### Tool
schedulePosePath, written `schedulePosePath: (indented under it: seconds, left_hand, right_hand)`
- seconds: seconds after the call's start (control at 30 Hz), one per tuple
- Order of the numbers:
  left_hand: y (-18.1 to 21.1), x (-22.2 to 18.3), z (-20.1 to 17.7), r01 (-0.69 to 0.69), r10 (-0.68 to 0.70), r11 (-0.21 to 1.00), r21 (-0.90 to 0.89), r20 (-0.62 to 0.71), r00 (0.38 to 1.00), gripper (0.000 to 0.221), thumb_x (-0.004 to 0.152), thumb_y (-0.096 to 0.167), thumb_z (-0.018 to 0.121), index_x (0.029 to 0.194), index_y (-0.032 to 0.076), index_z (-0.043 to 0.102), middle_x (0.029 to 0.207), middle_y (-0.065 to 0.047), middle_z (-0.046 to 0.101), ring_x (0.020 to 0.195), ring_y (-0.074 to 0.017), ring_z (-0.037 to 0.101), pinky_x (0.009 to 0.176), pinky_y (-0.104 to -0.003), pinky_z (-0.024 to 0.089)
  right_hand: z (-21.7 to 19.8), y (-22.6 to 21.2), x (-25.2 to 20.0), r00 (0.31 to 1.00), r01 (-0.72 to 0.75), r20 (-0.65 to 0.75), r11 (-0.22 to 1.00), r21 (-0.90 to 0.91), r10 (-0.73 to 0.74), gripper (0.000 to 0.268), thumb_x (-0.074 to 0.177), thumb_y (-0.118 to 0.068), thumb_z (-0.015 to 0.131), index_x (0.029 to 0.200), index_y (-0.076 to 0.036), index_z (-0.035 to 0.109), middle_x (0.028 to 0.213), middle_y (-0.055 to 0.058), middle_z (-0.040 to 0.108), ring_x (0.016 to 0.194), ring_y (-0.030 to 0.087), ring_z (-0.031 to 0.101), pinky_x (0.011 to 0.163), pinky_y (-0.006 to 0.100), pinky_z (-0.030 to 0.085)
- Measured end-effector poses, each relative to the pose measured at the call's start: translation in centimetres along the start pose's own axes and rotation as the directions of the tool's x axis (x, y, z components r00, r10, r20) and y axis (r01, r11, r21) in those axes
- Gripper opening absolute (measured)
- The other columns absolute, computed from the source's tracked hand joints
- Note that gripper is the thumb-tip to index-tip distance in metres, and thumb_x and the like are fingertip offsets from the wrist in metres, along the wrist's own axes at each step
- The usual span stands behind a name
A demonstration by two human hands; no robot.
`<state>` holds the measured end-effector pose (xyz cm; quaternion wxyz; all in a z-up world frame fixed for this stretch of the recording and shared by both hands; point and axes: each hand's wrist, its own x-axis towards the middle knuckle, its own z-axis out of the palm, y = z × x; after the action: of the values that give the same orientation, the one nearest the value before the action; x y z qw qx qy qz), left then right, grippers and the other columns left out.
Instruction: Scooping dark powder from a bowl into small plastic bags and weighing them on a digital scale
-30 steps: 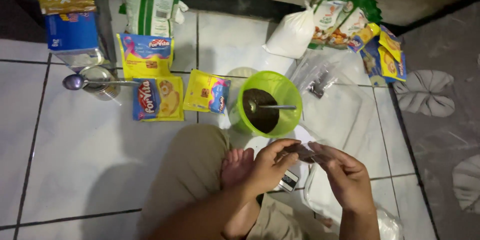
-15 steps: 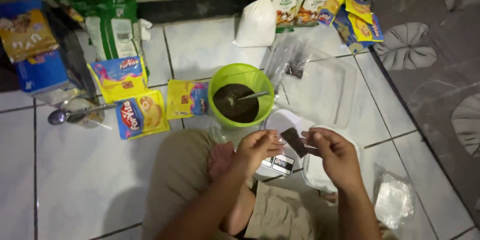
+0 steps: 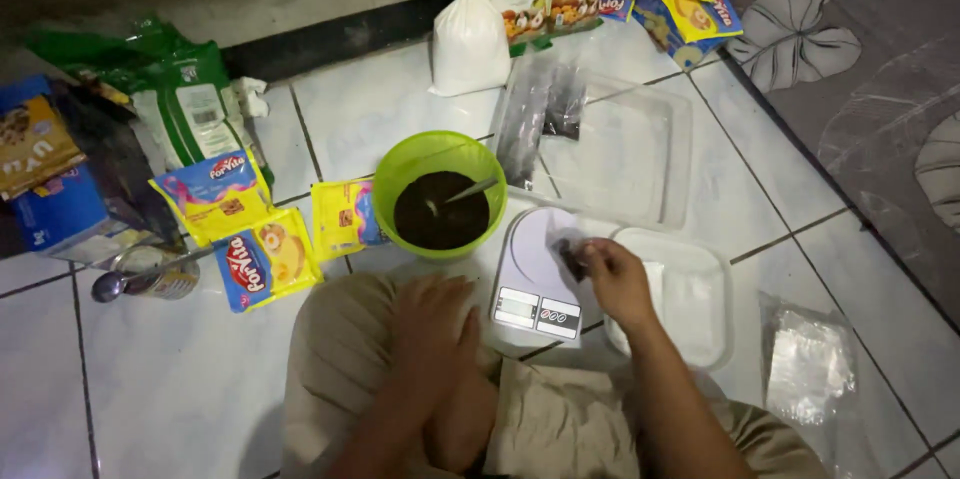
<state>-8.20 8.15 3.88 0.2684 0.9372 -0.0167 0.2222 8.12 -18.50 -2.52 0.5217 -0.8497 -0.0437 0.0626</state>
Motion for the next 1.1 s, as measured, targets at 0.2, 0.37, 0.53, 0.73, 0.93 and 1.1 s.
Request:
schedulePosePath:
  seconds: [0.2, 0.37, 0.53, 0.73, 0.93, 1.1]
  left_hand:
    - [0.3, -1.6, 0.1, 0.074, -0.071, 0.997, 0.032, -0.096, 0.993, 0.028, 0.08, 0.025, 0.067, 0.104, 0.013, 0.077, 0.125, -0.006, 0.066, 0.124, -0.0354, 0.054, 0.102, -0.056, 0.043]
    - [-0.2, -0.9, 1.0, 0.08, -0.079, 0.997, 0.008, -0.098, 0.992, 0.026, 0.078, 0.025, 0.068, 0.1, 0.015, 0.078, 0.123, -0.002, 0.069, 0.12, -0.0331, 0.057, 0.101, -0.055, 0.041]
    - [-0.3, -0.8, 1.1, 0.027, -0.027, 1.0, -0.001, -0.127, 0.992, 0.022, 0.077, 0.021, 0.069, 0.094, 0.012, 0.078, 0.116, -0.004, 0.069, 0.114, -0.0301, 0.062, 0.098, -0.051, 0.044]
    - [0.1, -1.3, 0.5, 0.07, -0.073, 0.997, -0.024, -0.147, 0.986, 0.019, 0.081, 0.024, 0.069, 0.097, 0.019, 0.078, 0.12, 0.003, 0.07, 0.12, -0.0283, 0.058, 0.105, -0.053, 0.038]
    - [-0.2, -1.7, 0.5, 0.106, -0.108, 0.994, -0.034, -0.064, 0.992, 0.015, 0.084, 0.022, 0.067, 0.095, 0.02, 0.076, 0.115, 0.002, 0.067, 0.124, -0.0298, 0.057, 0.105, -0.057, 0.036]
    - [0.0, -1.8, 0.3, 0.151, -0.152, 0.988, -0.02, -0.07, 0.986, 0.012, 0.084, 0.022, 0.068, 0.092, 0.018, 0.076, 0.113, 0.002, 0.067, 0.122, -0.0317, 0.058, 0.102, -0.058, 0.038]
  right_hand:
    - [2.0, -1.8, 0.7, 0.941, -0.328, 0.038, 0.878, 0.349, 0.337, 0.032, 0.1, -0.017, 0.06, 0.125, -0.003, 0.073, 0.107, 0.012, 0.076, 0.09, 0.021, 0.071, 0.086, 0.034, 0.062]
    - [0.9, 0.3, 1.1, 0.949, -0.283, -0.106, 0.952, 0.12, 0.296, 0.035, 0.094, -0.021, 0.066, 0.126, -0.008, 0.073, 0.11, 0.009, 0.077, 0.097, 0.017, 0.073, 0.088, 0.028, 0.059]
    - [0.2, 0.1, 0.5, 0.91, -0.393, -0.135, 0.92, 0.018, 0.391, 0.033, 0.097, -0.022, 0.062, 0.125, -0.008, 0.073, 0.087, 0.007, 0.078, 0.075, 0.017, 0.076, 0.081, 0.028, 0.058]
    - [0.2, 2.9, 1.0, 0.902, -0.417, -0.168, 0.903, -0.104, 0.397, 0.046, 0.087, -0.033, 0.065, 0.127, -0.01, 0.074, 0.097, 0.003, 0.078, 0.091, 0.017, 0.072, 0.089, 0.032, 0.054]
    - [-0.7, 2.5, 0.4, 0.913, -0.38, -0.22, 0.913, -0.148, 0.344, 0.057, 0.089, -0.035, 0.069, 0.138, -0.005, 0.067, 0.116, 0.02, 0.075, 0.119, 0.037, 0.067, 0.102, 0.049, 0.052]
    - [-0.8, 1.2, -0.3, 0.912, -0.38, -0.231, 0.911, -0.162, 0.339, 0.058, 0.086, -0.037, 0.07, 0.135, -0.007, 0.069, 0.115, 0.017, 0.076, 0.12, 0.036, 0.067, 0.103, 0.047, 0.051]
